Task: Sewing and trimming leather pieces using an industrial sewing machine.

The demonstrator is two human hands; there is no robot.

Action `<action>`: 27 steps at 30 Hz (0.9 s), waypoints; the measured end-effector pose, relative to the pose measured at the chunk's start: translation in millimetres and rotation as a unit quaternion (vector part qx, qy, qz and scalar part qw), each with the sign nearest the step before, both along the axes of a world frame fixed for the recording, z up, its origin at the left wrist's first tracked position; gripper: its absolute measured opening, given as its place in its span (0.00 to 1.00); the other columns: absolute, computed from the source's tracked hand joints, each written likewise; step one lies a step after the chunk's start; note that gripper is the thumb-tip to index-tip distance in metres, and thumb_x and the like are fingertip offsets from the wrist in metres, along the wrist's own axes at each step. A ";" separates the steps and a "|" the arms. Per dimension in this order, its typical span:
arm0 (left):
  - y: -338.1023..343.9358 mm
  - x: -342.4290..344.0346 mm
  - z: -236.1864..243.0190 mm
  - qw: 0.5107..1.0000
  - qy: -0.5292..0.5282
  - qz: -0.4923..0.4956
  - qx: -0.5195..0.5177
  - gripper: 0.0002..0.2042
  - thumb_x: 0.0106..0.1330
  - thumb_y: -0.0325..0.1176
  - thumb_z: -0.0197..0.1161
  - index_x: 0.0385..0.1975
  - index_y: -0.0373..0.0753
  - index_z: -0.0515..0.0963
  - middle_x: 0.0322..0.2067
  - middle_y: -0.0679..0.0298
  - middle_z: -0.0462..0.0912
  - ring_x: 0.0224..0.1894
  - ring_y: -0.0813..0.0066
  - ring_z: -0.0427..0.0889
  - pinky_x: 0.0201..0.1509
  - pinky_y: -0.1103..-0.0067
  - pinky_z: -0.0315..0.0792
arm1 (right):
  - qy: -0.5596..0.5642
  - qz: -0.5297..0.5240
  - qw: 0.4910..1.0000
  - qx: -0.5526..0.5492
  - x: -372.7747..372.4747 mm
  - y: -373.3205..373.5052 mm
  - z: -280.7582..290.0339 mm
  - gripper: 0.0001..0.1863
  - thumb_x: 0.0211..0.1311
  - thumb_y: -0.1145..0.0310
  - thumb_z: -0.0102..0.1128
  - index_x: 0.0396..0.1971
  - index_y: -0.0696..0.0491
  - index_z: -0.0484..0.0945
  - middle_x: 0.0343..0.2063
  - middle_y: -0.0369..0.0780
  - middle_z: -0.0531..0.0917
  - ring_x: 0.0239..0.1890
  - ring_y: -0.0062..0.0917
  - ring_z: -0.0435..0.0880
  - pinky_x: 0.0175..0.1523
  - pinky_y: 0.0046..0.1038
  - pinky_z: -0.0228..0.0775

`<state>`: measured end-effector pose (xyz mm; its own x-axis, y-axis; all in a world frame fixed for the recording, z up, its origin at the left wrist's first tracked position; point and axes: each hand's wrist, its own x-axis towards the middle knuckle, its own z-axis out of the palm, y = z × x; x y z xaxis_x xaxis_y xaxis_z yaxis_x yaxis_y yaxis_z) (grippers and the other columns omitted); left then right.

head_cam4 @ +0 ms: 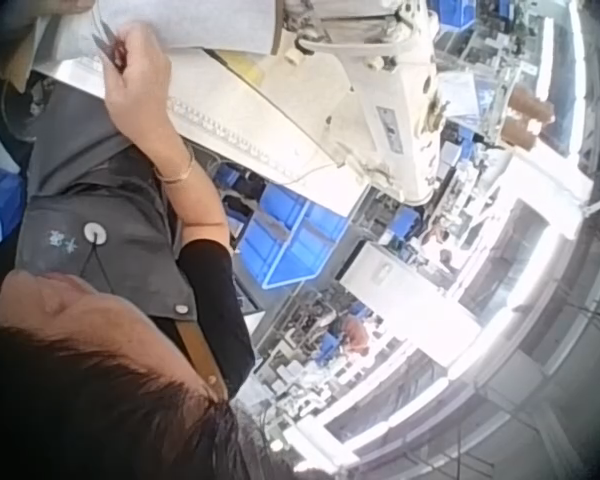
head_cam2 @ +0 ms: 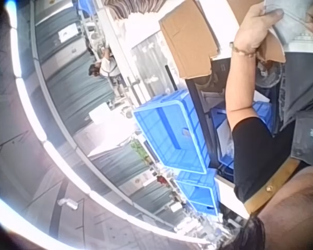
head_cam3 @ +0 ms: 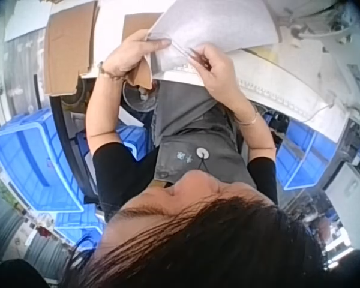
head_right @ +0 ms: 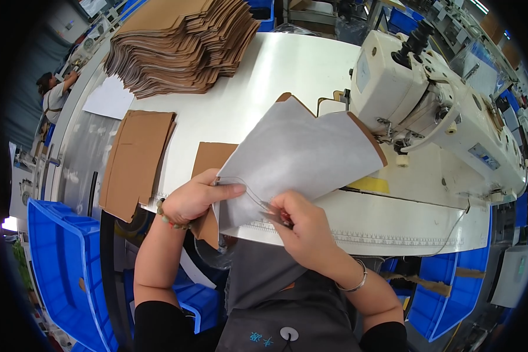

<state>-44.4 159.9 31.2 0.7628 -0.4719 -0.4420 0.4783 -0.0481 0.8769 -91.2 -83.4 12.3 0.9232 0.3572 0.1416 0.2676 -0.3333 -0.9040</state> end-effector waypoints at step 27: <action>0.4 13.8 2.9 0.995 0.015 -0.089 0.033 0.20 0.71 0.35 0.66 0.58 0.29 0.79 0.51 0.61 0.86 0.52 0.77 0.82 0.61 0.80 0.71 | -0.424 -0.001 0.869 -0.255 10.4 -27.9 5.8 0.14 0.51 0.73 0.64 0.39 0.44 0.83 0.34 0.29 0.77 0.36 0.22 0.75 0.52 0.32 0.63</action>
